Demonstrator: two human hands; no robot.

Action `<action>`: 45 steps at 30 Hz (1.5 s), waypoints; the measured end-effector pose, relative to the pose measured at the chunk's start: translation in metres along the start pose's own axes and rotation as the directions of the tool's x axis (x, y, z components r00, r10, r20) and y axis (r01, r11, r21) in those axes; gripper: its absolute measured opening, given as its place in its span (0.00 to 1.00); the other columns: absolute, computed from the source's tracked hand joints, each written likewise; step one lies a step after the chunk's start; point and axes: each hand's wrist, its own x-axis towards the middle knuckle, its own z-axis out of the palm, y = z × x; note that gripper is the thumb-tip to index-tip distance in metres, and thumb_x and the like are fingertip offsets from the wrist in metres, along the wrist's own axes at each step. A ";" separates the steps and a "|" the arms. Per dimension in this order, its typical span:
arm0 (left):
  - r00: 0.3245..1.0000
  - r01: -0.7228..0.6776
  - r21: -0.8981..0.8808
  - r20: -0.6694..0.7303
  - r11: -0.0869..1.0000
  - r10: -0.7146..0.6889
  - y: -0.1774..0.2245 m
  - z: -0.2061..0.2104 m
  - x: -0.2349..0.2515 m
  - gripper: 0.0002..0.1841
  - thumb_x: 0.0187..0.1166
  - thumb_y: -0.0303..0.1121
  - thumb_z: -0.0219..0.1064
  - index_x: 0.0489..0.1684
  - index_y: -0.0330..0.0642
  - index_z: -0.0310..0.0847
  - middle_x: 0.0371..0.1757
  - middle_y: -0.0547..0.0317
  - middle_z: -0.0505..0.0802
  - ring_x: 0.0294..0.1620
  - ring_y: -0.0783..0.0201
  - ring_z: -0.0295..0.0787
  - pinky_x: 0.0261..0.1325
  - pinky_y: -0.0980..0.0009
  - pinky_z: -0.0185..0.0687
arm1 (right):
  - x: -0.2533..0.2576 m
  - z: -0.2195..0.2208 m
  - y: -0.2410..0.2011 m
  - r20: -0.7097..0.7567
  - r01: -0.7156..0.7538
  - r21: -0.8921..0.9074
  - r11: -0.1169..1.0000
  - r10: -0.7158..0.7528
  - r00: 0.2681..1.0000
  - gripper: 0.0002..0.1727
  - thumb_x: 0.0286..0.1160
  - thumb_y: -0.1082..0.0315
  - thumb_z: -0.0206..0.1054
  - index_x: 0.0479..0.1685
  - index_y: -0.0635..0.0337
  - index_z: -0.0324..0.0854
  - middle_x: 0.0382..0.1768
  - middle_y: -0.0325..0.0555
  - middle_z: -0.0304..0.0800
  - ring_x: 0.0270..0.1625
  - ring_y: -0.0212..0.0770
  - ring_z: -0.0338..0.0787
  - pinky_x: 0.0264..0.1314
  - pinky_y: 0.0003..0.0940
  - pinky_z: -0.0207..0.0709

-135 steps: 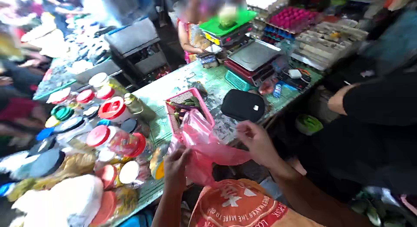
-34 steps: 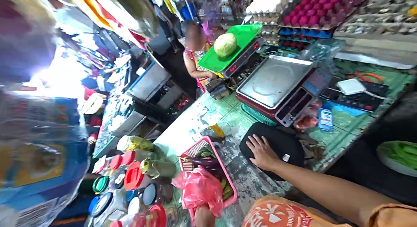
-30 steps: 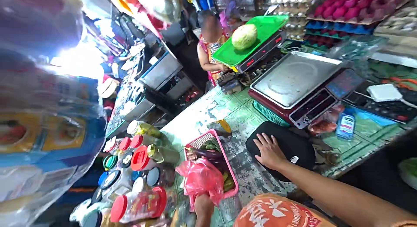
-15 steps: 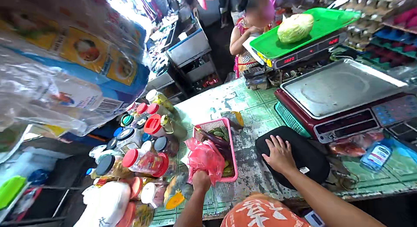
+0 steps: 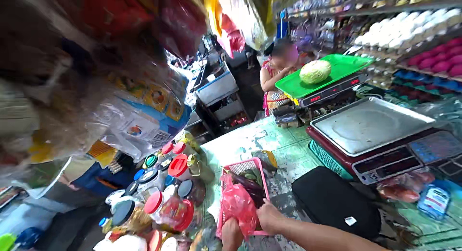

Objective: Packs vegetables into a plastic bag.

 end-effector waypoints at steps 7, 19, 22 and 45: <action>0.996 -0.012 -0.146 -0.089 0.989 -0.001 -0.001 0.005 -0.014 0.18 0.74 0.42 0.62 0.53 0.42 0.89 0.55 0.48 0.95 0.61 0.47 0.90 0.63 0.42 0.82 | -0.006 -0.018 -0.002 0.308 0.163 -0.331 0.929 -0.056 0.950 0.25 0.83 0.51 0.56 0.53 0.65 0.88 0.60 0.57 0.92 0.71 0.60 0.85 0.86 0.69 0.55; 0.999 -0.015 -0.160 -0.035 0.987 0.010 -0.005 0.008 -0.017 0.17 0.69 0.43 0.67 0.47 0.42 0.89 0.54 0.50 0.94 0.61 0.47 0.90 0.62 0.43 0.82 | -0.007 -0.006 0.008 0.235 0.219 -0.310 0.925 -0.149 0.961 0.29 0.88 0.50 0.45 0.49 0.61 0.88 0.51 0.57 0.95 0.65 0.58 0.89 0.80 0.65 0.65; 0.996 -0.001 -0.110 -0.088 0.994 -0.008 -0.001 0.012 -0.019 0.18 0.74 0.43 0.64 0.54 0.44 0.90 0.57 0.50 0.94 0.63 0.49 0.90 0.64 0.44 0.83 | -0.014 -0.001 0.013 0.201 0.232 -0.207 0.950 -0.191 0.961 0.23 0.86 0.55 0.52 0.51 0.64 0.88 0.51 0.59 0.93 0.64 0.61 0.88 0.81 0.67 0.62; 0.992 0.018 -0.084 -0.121 0.996 -0.028 0.007 0.020 -0.026 0.16 0.79 0.43 0.59 0.49 0.47 0.91 0.51 0.51 0.96 0.58 0.51 0.93 0.58 0.45 0.85 | -0.029 0.003 0.011 0.170 0.190 -0.130 0.973 -0.167 0.971 0.17 0.80 0.57 0.60 0.48 0.62 0.88 0.48 0.55 0.94 0.60 0.57 0.89 0.78 0.64 0.64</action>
